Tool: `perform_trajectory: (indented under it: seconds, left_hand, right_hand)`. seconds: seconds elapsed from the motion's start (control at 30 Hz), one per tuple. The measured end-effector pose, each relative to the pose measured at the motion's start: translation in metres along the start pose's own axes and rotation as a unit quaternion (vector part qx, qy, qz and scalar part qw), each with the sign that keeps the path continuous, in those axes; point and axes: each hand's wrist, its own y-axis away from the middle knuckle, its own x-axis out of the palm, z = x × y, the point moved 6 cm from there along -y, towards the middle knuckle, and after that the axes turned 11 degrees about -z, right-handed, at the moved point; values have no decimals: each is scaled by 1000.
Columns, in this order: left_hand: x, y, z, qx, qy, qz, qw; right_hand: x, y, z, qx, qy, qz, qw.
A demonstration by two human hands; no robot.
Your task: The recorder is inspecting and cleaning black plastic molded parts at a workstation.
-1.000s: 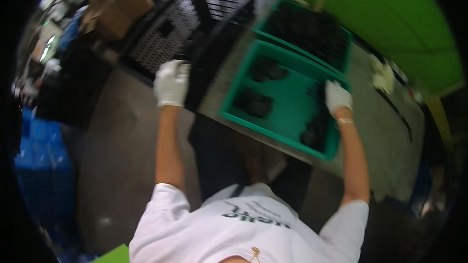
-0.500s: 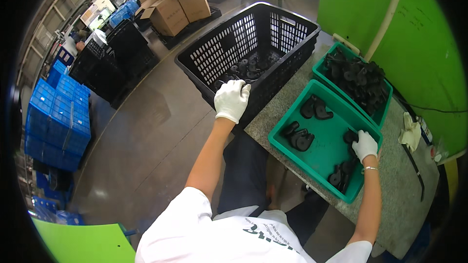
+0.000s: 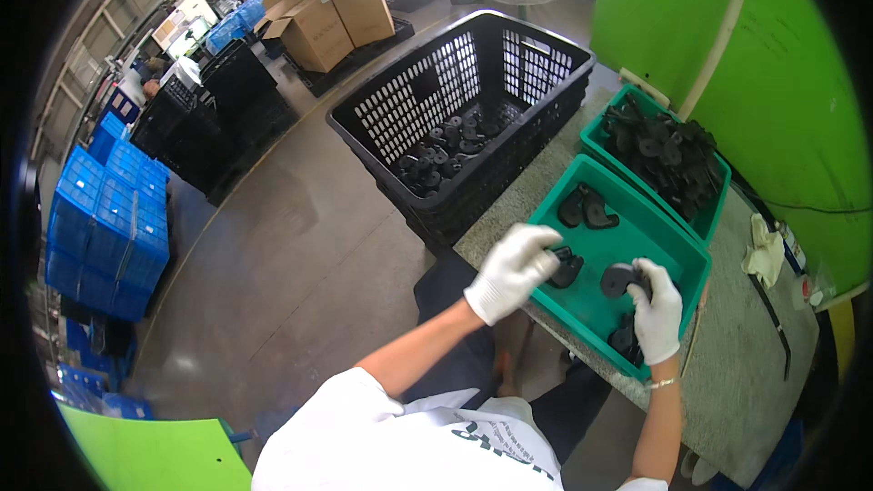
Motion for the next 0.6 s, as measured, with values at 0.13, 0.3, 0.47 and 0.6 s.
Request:
perform_trajectory:
  seconds: [0.13,0.3,0.47,0.6]
  left_hand:
    - [49,44,16,-230,149,106,956]
    - [70,55,13,-338,244,150,897]
    - [77,54,15,-349,287,150,879]
    - [82,52,11,-347,312,125,876]
  right_hand:
    - [8,10,40,-67,48,31,996]
    - [16,23,50,-93,22,38,995]
    - [18,29,43,-70,-5,-15,997]
    - [16,32,41,-80,-11,-89,993]
